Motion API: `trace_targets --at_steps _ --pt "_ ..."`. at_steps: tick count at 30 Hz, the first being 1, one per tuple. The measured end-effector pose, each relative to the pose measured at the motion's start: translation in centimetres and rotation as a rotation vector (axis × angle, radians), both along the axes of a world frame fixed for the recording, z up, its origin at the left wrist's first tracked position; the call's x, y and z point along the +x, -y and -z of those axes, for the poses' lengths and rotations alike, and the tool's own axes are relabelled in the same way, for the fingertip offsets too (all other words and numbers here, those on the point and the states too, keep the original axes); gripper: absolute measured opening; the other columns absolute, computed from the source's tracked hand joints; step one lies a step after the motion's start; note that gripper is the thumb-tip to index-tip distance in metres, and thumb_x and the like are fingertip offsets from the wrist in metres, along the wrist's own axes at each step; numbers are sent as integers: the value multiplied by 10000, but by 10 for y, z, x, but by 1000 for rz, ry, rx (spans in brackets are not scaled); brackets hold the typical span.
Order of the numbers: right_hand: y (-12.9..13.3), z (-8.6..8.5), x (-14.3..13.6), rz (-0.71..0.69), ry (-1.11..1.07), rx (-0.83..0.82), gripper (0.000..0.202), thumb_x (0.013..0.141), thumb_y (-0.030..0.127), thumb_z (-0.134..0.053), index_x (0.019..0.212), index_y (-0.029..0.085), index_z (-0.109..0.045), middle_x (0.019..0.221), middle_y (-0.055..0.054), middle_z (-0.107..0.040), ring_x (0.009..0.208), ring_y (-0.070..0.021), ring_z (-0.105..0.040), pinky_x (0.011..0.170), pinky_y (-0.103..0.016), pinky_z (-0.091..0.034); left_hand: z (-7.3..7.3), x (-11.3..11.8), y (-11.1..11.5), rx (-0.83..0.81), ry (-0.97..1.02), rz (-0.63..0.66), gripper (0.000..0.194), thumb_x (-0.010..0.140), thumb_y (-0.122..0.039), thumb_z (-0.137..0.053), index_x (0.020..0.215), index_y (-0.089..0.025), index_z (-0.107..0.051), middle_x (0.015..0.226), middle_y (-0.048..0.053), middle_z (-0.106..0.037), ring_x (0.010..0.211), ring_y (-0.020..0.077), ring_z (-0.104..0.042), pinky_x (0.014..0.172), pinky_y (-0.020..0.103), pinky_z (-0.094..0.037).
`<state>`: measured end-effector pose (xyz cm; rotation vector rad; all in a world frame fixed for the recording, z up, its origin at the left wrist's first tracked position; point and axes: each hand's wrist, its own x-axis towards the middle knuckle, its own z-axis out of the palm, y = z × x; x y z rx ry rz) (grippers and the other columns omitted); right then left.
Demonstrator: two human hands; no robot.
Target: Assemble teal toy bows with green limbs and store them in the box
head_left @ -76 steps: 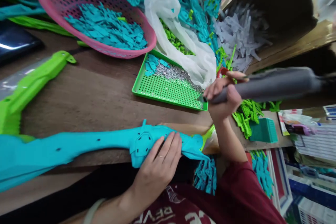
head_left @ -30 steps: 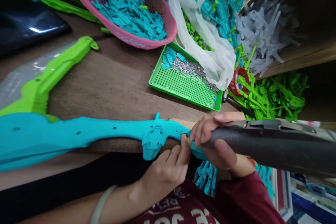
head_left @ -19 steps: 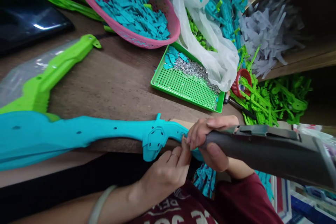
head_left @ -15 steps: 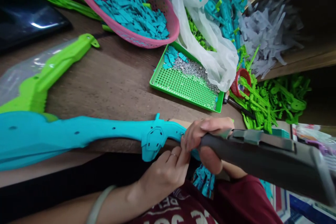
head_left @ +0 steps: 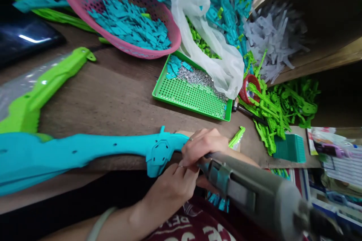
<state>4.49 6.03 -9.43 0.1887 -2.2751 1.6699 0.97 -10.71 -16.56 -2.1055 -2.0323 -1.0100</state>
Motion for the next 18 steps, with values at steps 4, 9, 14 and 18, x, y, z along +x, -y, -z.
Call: trace_targets --at_steps 4,9,14,18 --pt "-38 -5 -21 302 -206 -34 367 886 633 -542 948 274 -577 479 129 -473 360 -65 -502 416 -176 -472 -16 0 -8 -30 -183 -38 355 869 -27 -475 1162 -23 -676 1166 177 -689 993 266 -640 815 397 -514" --pt "-95 12 -66 909 -441 -142 318 841 552 -593 989 279 -526 534 126 -398 379 -82 -456 430 -227 -457 -4 8 -36 242 -173 297 264 976 -183 -501 1138 -125 -701 1272 114 -687 1214 233 -601 1019 369 -481" --pt "-107 28 -79 971 -360 -138 319 865 552 -526 992 260 -528 543 116 -394 386 -89 -470 446 -250 -471 18 9 -44 410 -62 404 158 968 -212 -564 952 -167 -715 1194 82 -732 1190 244 -638 1019 405 -516" --pt "-109 35 -77 875 -412 -147 236 875 451 -591 996 269 -501 545 135 -435 381 -80 -513 433 -224 -514 20 9 -40 411 -11 424 141 944 -213 -596 871 -160 -704 1201 93 -739 1208 245 -645 1039 391 -524"
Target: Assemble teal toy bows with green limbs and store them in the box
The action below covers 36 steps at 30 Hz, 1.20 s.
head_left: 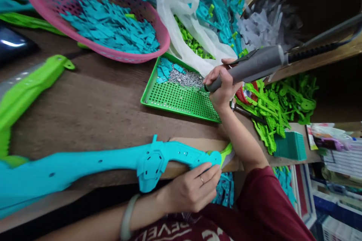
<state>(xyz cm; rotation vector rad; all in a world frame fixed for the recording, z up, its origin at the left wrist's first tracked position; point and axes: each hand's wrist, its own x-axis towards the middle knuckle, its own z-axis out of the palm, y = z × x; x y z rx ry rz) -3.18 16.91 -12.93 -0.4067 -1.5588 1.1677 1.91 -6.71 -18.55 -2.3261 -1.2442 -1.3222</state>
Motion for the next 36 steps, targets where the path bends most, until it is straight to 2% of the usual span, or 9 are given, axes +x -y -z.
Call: trace_targets --at_steps 6,8,9,15,18,22,26,30,36 --pt "-5 4 -2 -239 -200 30 216 878 148 -277 909 178 -489 635 159 -461 482 14 -638 580 -97 -529 -1 2 -3 -6 9 -22 161 967 -185 -557 912 -151 -704 1189 88 -748 1185 228 -662 1023 363 -530" --pt "-5 4 -1 -144 -163 -10 69 868 253 -532 910 217 -491 579 151 -493 412 -35 -589 483 -142 -541 -2 3 -4 -12 -4 -46 155 971 -175 -551 943 -147 -700 1202 97 -744 1197 230 -659 1006 361 -535" --pt "-5 5 0 -77 -124 -38 205 824 324 -652 927 238 -497 552 142 -504 386 -68 -554 432 -191 -534 -2 4 -5 -10 -5 -58 150 970 -173 -552 948 -141 -698 1211 106 -740 1211 238 -654 1007 367 -534" --pt "-5 11 -7 79 42 -154 474 778 620 -681 1035 249 -536 540 110 -495 425 -111 -547 497 -279 -507 0 10 -6 39 7 -76 163 952 -136 -543 901 -100 -694 1191 144 -744 1220 272 -657 1044 394 -523" --pt "1 -8 -6 82 16 -150 545 744 676 -690 1048 252 -531 523 115 -490 409 -116 -532 481 -293 -494 -1 10 -6 4 7 -84 210 972 -104 -495 917 -118 -697 1197 116 -749 1210 245 -664 1028 381 -533" --pt "38 -58 51 157 -66 -154 390 809 577 -649 1016 278 -509 544 110 -463 412 -122 -515 453 -292 -474 -4 10 -7 -11 2 -84 170 966 -93 -534 913 -119 -693 1257 128 -727 1224 247 -663 1019 379 -544" --pt "102 -89 151 -40 14 -94 213 867 379 -651 1047 300 -568 569 101 -489 379 -108 -472 388 -253 -443 -4 9 -10 0 -5 -54 132 950 -70 -567 922 -103 -692 1259 152 -721 1216 259 -671 1014 390 -551" --pt "146 -74 213 -64 156 -136 284 916 321 -603 1195 309 -550 631 76 -521 494 -134 -567 499 -290 -535 -3 7 -13 6 -1 0 165 946 -44 -542 933 -101 -695 1214 162 -738 1209 268 -676 1007 393 -558" --pt "151 -37 205 -130 92 -43 353 929 307 -600 1271 314 -514 644 74 -516 478 -126 -551 490 -273 -542 -5 6 -12 -8 -7 3 219 970 -52 -494 893 -108 -692 1187 170 -747 1210 265 -676 1048 398 -532"
